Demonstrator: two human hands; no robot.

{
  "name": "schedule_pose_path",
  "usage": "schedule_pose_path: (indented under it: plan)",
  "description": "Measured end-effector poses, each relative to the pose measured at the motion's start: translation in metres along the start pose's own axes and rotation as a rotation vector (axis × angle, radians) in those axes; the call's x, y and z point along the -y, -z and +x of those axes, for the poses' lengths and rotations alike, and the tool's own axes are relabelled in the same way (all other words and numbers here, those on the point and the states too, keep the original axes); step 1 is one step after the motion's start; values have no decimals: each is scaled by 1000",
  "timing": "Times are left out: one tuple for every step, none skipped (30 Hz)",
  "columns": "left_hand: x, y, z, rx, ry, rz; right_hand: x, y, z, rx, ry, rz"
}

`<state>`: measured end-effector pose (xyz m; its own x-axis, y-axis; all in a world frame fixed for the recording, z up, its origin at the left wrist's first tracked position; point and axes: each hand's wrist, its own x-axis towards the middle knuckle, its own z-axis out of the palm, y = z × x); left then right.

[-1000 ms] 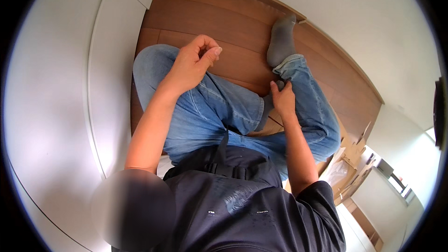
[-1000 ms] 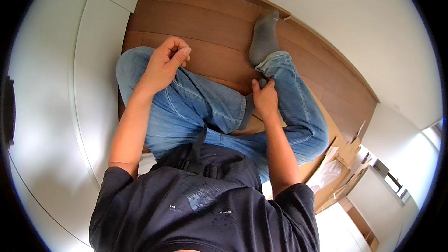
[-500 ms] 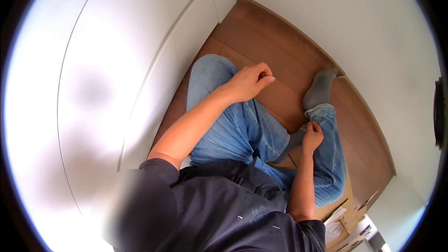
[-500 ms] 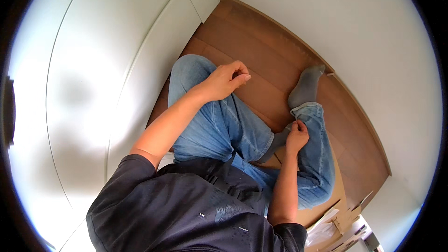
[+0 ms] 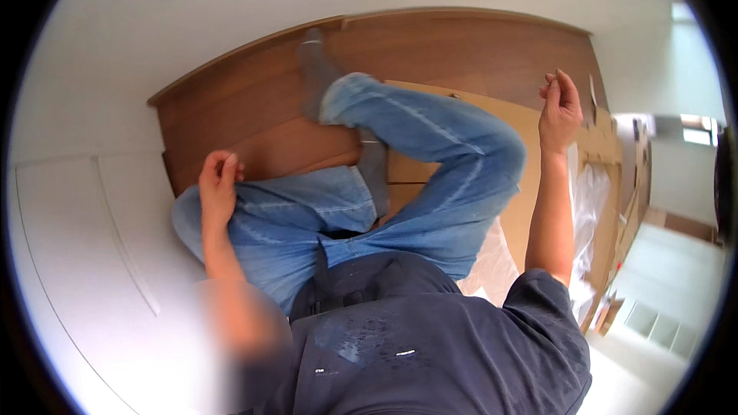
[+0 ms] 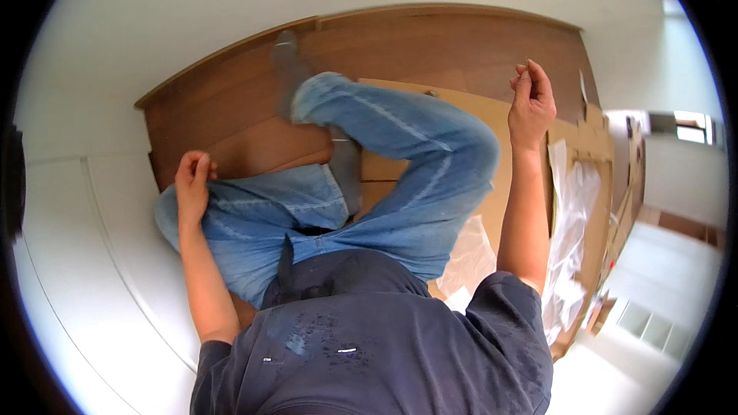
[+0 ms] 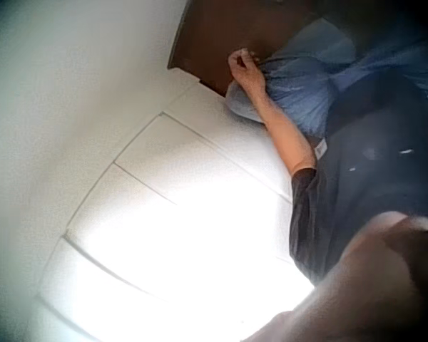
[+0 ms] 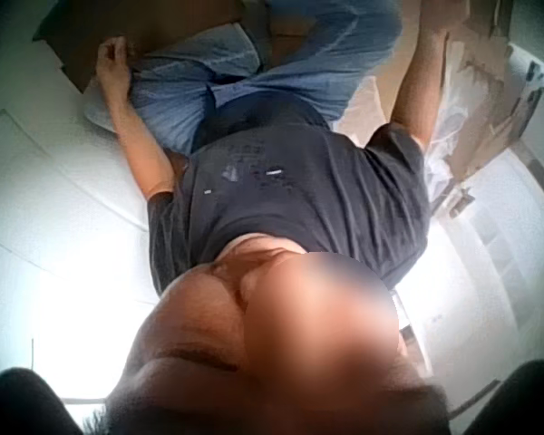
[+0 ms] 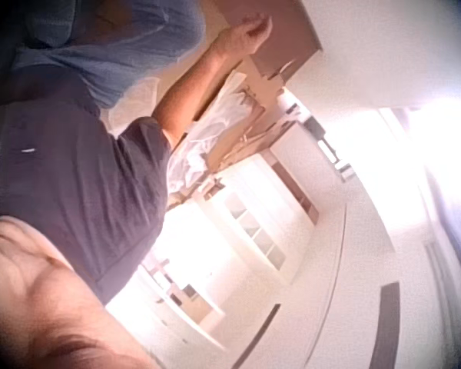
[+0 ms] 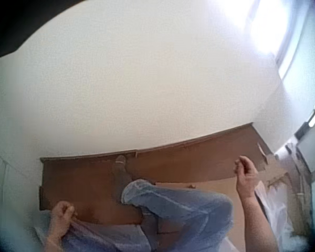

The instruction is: The person installs a wood-look skirting board by hand and with a hammer, positioning small nails along the board and hammering them into the base of a wall.

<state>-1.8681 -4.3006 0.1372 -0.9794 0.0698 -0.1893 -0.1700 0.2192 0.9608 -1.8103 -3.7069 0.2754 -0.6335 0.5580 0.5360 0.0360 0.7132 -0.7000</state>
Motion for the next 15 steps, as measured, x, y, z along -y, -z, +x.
schedule_pose_path:
  plan:
    - [4, -2, 0, 40, -19, -6, -40, 31, -1, -42, -23, 40]
    - [12, -3, 1, 37, -15, -45, -84, 65, -13, 82, -43, -258]
    - [6, -3, 5, 25, 0, -79, -117, 91, -19, 221, -72, -550]
    - [5, -9, 7, 24, -11, -89, -144, 104, -32, 659, -188, -876]
    - [7, -8, 4, -1, 12, -105, -160, 107, -53, 1114, -293, -1180]
    - [4, 3, -5, -55, 42, -103, -163, 102, -85, 1018, -224, -1044]
    - [-4, 10, -11, -93, 37, -4, -146, 79, -103, 832, -163, -943]
    - [-4, 8, -10, -52, 21, -6, -147, 76, -112, 722, -62, -775]
    - [-2, 11, -7, -20, 22, 10, -133, 62, -116, 788, -149, -791]
    - [-4, 5, 0, 22, 26, -35, -126, 55, -115, 832, -186, -811]
    - [-13, 5, 10, 55, 15, -17, -124, 46, -115, 862, -204, -827]
    - [-15, 12, 13, 80, 47, -10, -123, 37, -118, 889, -217, -841]
    - [-16, 20, 15, 111, 81, -15, -123, 30, -117, 910, -221, -856]
    - [-25, 22, 19, 117, 108, 19, -123, 28, -114, 914, -222, -877]
    - [-38, 34, 18, 110, 144, 64, -126, 20, -113, 929, -219, -875]
